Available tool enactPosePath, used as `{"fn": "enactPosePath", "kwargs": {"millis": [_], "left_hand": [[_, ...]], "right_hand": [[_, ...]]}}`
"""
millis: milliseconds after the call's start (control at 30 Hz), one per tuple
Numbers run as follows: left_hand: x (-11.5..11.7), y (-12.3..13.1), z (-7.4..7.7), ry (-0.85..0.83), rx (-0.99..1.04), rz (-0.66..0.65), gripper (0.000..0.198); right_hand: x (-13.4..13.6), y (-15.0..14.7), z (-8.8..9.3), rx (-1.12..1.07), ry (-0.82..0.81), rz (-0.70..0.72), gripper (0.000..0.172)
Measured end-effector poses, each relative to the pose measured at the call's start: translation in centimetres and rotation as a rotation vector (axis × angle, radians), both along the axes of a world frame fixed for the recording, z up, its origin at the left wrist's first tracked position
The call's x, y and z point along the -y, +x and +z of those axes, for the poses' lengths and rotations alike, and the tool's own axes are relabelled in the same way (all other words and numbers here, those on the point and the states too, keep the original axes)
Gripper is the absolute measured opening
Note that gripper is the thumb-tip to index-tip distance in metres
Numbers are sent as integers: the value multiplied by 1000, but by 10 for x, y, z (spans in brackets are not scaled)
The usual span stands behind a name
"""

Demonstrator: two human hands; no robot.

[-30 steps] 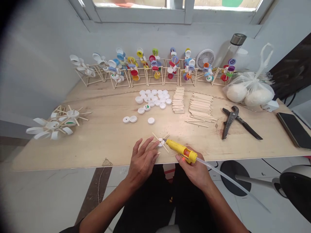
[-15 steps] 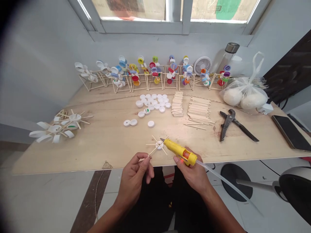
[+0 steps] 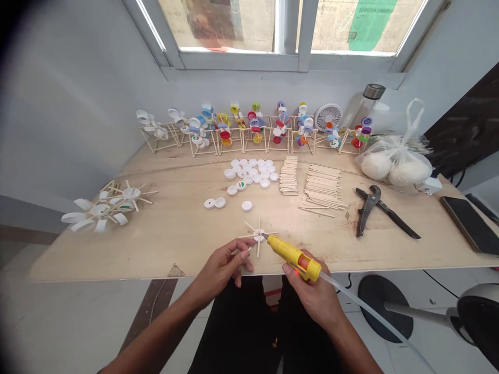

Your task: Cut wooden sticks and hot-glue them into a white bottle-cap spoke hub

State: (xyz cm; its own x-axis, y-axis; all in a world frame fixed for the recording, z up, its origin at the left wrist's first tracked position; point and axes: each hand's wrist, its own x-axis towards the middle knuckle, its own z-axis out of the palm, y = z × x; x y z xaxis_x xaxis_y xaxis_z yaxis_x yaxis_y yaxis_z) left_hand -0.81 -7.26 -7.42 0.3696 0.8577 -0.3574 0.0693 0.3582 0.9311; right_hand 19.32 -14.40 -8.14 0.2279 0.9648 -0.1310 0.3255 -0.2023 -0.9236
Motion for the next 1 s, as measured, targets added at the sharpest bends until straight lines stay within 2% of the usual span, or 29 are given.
{"fn": "enactPosePath", "kwargs": {"millis": [167, 300, 500, 600, 700, 800, 1000], "left_hand": [[-41, -4, 1, 210, -201, -66, 22], [-42, -8, -2, 336, -287, 17, 20], [-12, -6, -3, 126, -167, 144, 27], [0, 1, 2, -25, 23, 218, 31], [6, 6, 5, -171, 231, 220, 35], [9, 8, 8, -216, 319, 178, 36], [10, 10, 8, -214, 281, 169, 33]], "right_hand": [[-1, 0, 1, -33, 16, 3, 30], [-2, 1, 1, -65, 12, -33, 31], [-7, -2, 3, -34, 6, 35, 27], [-8, -5, 3, -9, 2, 69, 23], [-8, -7, 3, -8, 0, 85, 22], [-7, -9, 3, -2, 18, 97, 22], [-8, -9, 7, 131, 26, 188, 20]]}}
